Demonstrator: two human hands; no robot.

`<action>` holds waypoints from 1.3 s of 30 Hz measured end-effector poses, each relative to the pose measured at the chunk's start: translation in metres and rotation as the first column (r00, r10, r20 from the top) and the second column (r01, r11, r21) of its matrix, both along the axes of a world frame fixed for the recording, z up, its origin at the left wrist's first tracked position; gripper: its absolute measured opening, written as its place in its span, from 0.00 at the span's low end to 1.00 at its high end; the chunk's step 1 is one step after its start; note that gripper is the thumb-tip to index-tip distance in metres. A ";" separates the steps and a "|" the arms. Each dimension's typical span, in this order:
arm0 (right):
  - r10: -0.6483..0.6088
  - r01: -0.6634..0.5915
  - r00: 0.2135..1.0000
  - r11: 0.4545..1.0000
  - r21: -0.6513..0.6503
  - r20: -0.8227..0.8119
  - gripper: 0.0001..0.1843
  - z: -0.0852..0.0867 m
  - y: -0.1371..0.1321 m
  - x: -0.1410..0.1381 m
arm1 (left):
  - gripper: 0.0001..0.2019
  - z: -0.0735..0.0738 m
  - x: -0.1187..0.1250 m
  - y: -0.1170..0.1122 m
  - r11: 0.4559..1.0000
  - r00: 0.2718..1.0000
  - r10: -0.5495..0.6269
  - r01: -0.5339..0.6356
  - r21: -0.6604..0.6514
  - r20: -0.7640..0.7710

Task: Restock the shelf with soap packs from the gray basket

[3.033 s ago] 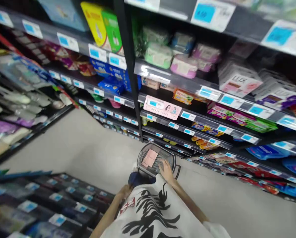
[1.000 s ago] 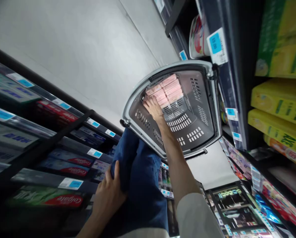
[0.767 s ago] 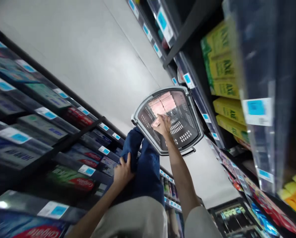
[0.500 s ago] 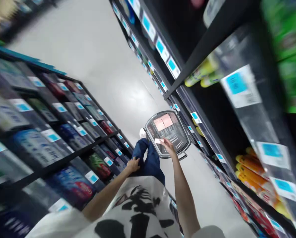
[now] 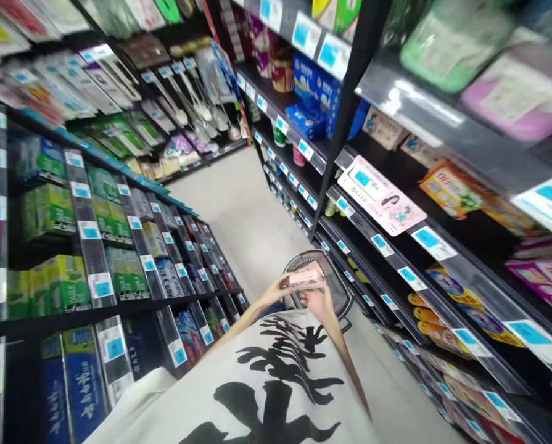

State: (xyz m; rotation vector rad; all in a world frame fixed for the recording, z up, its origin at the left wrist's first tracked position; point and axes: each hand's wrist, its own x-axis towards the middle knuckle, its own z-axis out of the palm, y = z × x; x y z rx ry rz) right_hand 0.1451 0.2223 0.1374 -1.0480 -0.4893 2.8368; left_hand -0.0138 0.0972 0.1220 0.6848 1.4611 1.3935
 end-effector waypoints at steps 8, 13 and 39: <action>0.039 -0.029 0.994 0.995 0.096 -0.106 0.33 0.035 -0.022 0.015 | 0.18 0.041 0.040 -0.027 0.965 0.892 0.206 -0.118 0.234 -0.401; -0.097 0.106 0.993 0.986 0.127 -0.071 0.25 0.044 -0.036 0.009 | 0.12 0.064 0.038 -0.045 0.942 0.629 0.150 0.143 0.303 -0.763; -0.152 0.031 0.983 0.695 0.718 0.105 0.17 0.089 -0.001 0.021 | 0.35 0.085 -0.008 0.015 0.969 0.604 -0.097 0.238 0.064 -0.791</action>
